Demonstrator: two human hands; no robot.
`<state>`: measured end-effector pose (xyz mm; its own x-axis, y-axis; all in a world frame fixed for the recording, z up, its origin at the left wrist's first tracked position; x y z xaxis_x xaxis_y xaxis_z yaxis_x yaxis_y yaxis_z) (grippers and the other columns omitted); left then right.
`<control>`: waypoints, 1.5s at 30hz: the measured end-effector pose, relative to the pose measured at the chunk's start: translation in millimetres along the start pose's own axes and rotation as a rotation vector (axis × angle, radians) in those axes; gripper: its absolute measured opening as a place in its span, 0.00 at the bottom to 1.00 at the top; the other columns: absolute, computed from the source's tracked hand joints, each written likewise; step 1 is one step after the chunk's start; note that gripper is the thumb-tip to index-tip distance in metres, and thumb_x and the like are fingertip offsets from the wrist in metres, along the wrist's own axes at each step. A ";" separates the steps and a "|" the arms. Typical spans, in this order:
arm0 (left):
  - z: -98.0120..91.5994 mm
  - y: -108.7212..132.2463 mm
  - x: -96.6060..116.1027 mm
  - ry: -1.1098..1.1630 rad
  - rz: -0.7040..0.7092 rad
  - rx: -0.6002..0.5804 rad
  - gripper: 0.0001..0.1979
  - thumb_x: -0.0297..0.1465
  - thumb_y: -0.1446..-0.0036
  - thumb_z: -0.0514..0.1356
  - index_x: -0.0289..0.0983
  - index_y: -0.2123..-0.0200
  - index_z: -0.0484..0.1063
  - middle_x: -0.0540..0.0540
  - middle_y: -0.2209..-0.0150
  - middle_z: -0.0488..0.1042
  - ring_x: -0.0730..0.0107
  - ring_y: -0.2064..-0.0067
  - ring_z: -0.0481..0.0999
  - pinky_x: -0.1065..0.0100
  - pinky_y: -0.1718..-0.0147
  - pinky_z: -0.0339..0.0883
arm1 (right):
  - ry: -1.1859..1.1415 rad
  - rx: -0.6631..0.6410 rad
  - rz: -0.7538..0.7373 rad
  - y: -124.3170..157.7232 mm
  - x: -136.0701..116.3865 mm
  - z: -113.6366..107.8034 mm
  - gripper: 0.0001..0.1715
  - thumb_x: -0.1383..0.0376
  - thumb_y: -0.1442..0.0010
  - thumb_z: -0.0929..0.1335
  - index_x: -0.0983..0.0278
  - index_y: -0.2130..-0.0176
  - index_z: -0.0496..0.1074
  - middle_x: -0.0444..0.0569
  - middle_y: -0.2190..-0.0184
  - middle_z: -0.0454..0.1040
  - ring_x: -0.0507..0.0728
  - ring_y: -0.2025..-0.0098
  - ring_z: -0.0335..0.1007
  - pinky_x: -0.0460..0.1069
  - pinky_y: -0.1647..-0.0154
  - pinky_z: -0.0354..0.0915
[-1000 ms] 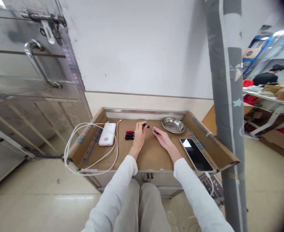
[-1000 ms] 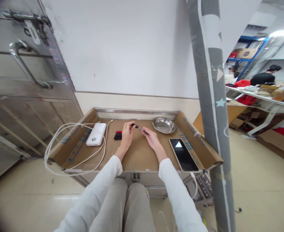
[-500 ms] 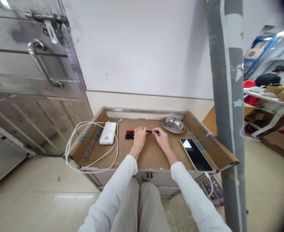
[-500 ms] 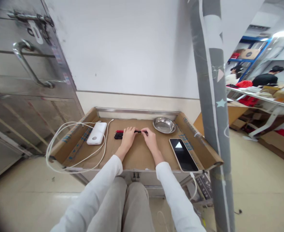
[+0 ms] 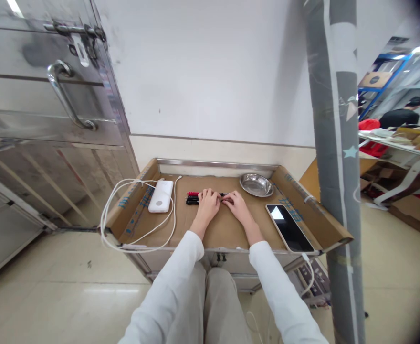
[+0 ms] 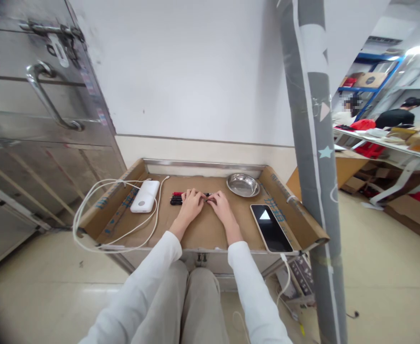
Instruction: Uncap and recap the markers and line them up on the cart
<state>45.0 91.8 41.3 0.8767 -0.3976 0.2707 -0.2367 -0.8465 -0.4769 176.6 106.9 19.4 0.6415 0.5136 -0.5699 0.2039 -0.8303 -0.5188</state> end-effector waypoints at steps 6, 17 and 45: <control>3.4 -1.4 4.4 -0.070 0.004 -0.015 0.09 0.32 0.38 0.52 0.39 0.61 0.72 0.41 0.57 0.68 0.56 0.53 0.63 0.56 0.53 0.55 | 0.195 -0.008 0.021 0.3 -1.0 -5.2 0.08 0.64 0.40 0.64 0.61 0.63 0.73 0.49 0.65 0.70 0.57 0.61 0.66 0.53 0.56 0.62; 0.7 -4.1 -2.0 -0.141 -0.094 0.025 0.08 0.32 0.39 0.53 0.37 0.61 0.70 0.41 0.57 0.67 0.56 0.54 0.63 0.58 0.56 0.56 | 0.385 0.025 0.093 0.2 -10.8 -13.9 0.08 0.66 0.38 0.61 0.62 0.65 0.69 0.47 0.66 0.72 0.56 0.62 0.65 0.49 0.61 0.54; -7.1 27.7 0.8 -0.059 -0.039 0.031 0.13 0.25 0.39 0.49 0.31 0.52 0.64 0.35 0.54 0.71 0.57 0.52 0.70 0.58 0.52 0.61 | 0.338 -0.102 -0.044 10.3 -37.1 4.5 0.19 0.73 0.42 0.59 0.60 0.55 0.72 0.51 0.60 0.69 0.57 0.57 0.64 0.51 0.55 0.59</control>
<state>36.2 65.5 34.2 0.9082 -0.3428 0.2403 -0.1900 -0.8491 -0.4929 151.6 80.3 32.4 0.8355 0.4630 -0.2959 0.2990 -0.8348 -0.4622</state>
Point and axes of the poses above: each hand's wrist, its own y-axis away from the middle knuckle, its own z-axis out of the palm, x = y × z, the point moved 7 cm from there along -y, towards the middle knuckle
